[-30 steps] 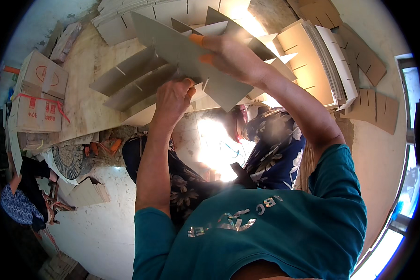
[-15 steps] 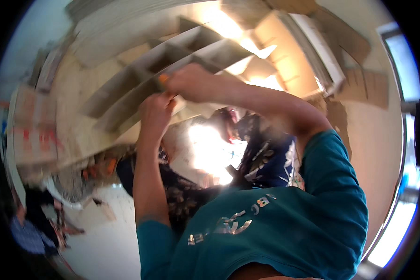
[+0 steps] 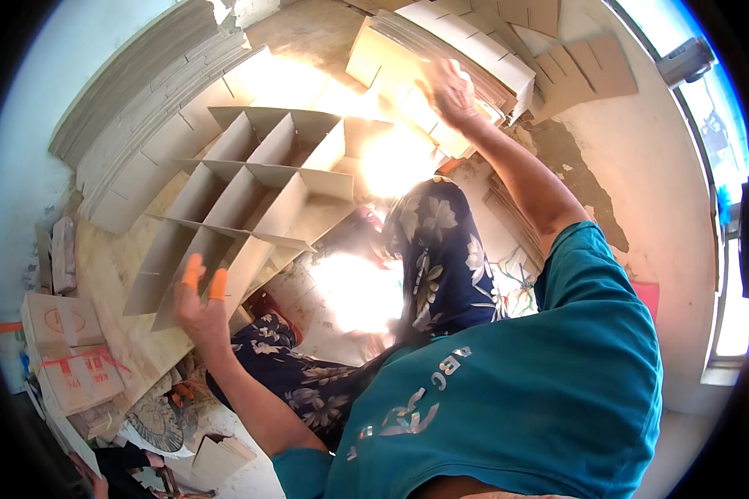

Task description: The person sits on the floor and repeatedly picks up pre-cut cardboard pieces, aligns them, and folds them into box-like structures. They handle the pieces one at a time, stacking completed units nearby.

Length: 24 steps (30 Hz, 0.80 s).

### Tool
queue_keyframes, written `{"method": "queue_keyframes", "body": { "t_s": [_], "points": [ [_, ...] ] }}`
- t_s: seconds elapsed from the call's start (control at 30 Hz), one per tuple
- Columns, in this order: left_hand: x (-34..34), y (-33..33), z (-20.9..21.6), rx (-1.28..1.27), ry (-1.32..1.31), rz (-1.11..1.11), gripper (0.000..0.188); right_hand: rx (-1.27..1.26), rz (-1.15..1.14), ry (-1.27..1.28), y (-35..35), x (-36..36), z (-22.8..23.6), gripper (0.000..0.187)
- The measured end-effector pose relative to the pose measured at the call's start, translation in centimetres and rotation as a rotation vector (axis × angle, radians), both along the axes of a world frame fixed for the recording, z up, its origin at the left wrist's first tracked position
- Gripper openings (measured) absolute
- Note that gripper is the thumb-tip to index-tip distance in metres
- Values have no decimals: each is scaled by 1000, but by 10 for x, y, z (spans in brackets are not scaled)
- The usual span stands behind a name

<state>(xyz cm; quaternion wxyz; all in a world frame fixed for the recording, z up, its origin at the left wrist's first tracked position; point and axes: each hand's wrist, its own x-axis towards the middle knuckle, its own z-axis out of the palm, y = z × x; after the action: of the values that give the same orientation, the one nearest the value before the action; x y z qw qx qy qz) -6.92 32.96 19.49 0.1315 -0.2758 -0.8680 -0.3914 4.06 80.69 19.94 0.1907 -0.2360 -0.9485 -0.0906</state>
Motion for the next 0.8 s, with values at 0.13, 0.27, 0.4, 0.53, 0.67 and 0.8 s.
{"method": "queue_keyframes", "body": {
  "t_s": [0.13,0.27,0.4,0.53,0.67,0.8],
  "points": [
    [4,-17,1,-14,33,126,39,70,-211,-168,30,41,-12,40],
    [7,-22,-5,-79,-3,140,39,225,-73,-154,76,52,-40,37],
    [5,-24,-13,-33,-40,134,39,-77,-41,17,85,46,-29,25],
    [-2,-37,-20,-42,-45,86,40,-251,-140,97,60,46,-4,25],
    [-1,-49,-16,-129,-87,65,42,-241,-241,151,26,25,26,29],
    [6,-52,-11,-151,-228,109,42,-119,141,481,-27,-8,57,27]
  ]
}}
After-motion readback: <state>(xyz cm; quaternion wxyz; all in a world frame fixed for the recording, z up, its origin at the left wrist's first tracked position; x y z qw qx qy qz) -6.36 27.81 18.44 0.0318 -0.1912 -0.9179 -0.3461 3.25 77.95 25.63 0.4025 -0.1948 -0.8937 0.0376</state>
